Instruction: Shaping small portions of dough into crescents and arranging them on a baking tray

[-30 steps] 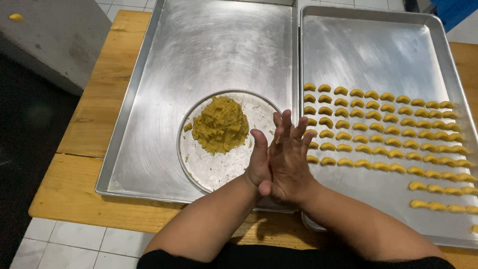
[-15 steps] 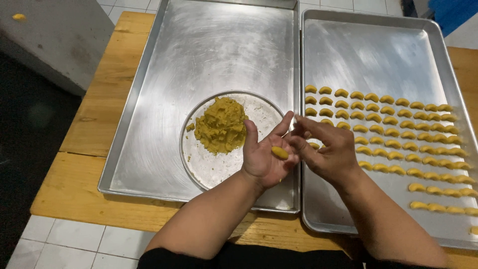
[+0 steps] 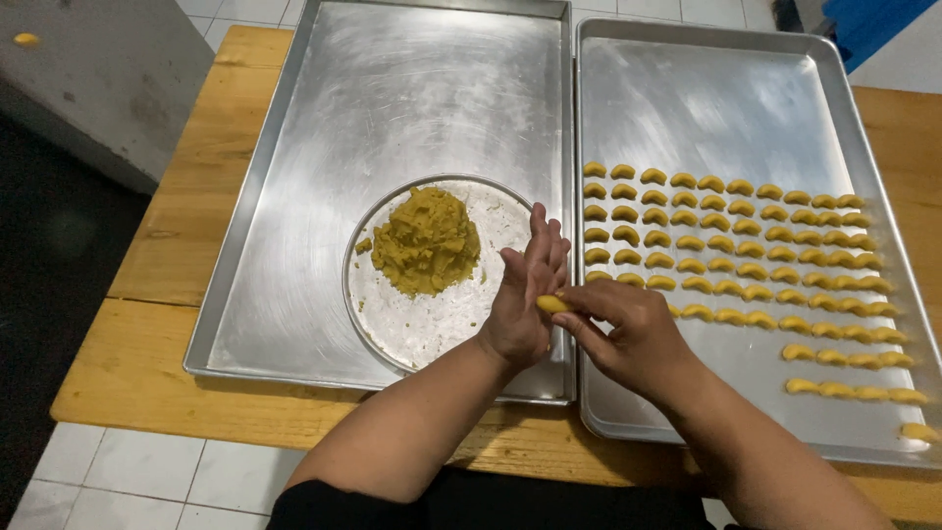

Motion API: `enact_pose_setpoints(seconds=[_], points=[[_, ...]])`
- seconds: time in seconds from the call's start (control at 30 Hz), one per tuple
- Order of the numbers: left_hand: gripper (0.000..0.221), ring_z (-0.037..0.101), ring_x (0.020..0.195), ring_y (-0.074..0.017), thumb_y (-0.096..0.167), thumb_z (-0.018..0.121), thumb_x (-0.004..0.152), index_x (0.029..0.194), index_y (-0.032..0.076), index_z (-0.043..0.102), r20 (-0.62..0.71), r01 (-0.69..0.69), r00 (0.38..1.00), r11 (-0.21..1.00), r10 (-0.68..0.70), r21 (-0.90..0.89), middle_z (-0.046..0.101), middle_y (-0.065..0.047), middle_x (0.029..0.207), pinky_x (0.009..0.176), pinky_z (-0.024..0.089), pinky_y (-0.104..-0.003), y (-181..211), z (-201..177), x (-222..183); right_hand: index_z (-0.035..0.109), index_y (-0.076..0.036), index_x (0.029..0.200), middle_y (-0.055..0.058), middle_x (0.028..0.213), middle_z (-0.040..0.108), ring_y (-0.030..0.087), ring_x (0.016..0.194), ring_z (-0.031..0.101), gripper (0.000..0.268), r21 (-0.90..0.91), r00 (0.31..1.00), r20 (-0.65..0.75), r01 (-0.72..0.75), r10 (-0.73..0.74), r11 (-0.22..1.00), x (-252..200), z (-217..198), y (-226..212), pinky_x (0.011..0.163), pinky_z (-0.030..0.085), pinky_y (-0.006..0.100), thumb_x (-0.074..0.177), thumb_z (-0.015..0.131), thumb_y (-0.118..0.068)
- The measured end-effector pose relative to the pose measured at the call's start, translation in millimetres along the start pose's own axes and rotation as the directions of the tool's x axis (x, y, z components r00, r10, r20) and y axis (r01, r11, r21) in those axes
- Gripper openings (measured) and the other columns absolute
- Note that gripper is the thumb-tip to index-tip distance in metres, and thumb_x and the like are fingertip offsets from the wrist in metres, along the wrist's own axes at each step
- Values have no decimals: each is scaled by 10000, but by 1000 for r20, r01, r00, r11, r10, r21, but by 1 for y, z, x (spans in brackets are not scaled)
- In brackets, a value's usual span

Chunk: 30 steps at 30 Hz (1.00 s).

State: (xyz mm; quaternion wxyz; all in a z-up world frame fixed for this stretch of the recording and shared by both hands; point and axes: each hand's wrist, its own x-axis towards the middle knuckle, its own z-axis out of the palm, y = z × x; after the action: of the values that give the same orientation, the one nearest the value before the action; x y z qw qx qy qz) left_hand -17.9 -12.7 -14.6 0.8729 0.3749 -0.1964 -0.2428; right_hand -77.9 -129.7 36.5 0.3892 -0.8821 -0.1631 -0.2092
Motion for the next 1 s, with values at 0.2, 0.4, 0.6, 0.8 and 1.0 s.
enact_pose_setpoints(seconds=[0.2,0.4,0.6,0.8,1.0], points=[[946,-161,1491,-491,812,89,929,1605,202,-167,36,-76,997,964,69,255,-218,-216,1662,1189,-87,-625,-9,37,-11,788,-60,954,93,638,704,253,527,661,84,22,989,-112,-93,95,995,-27,-13,7,517,524,337,872,770,-73],[809,-89,1493,-519,581,173,1060,1619,76,-123,-13,-148,988,957,156,250,-184,-175,1680,1189,-49,-615,-74,41,-18,811,-82,927,102,619,713,228,506,663,82,123,965,-153,-196,214,973,-56,-31,15,476,513,319,854,779,-64],[819,-113,1491,-516,584,236,1076,1621,69,-94,97,-141,988,957,119,255,-197,-169,1678,1193,-61,-618,-84,74,-21,802,-49,957,134,646,723,230,521,677,116,106,948,-180,-248,264,963,-86,-70,21,495,527,320,842,791,-40],[810,86,1538,-439,564,370,1015,1626,78,157,94,156,981,976,-171,151,134,-180,1683,1204,22,-617,-107,106,-9,783,-12,997,172,768,748,283,634,712,194,-72,883,-273,-414,381,907,-141,-140,69,574,563,341,815,844,-40],[764,378,1450,-376,541,482,979,1571,73,358,-18,321,947,939,-321,121,441,-199,1532,1190,179,-592,-135,130,6,808,-77,1023,138,886,732,234,736,667,212,-135,813,-352,-535,464,834,-190,-182,134,646,529,323,823,877,-90]])
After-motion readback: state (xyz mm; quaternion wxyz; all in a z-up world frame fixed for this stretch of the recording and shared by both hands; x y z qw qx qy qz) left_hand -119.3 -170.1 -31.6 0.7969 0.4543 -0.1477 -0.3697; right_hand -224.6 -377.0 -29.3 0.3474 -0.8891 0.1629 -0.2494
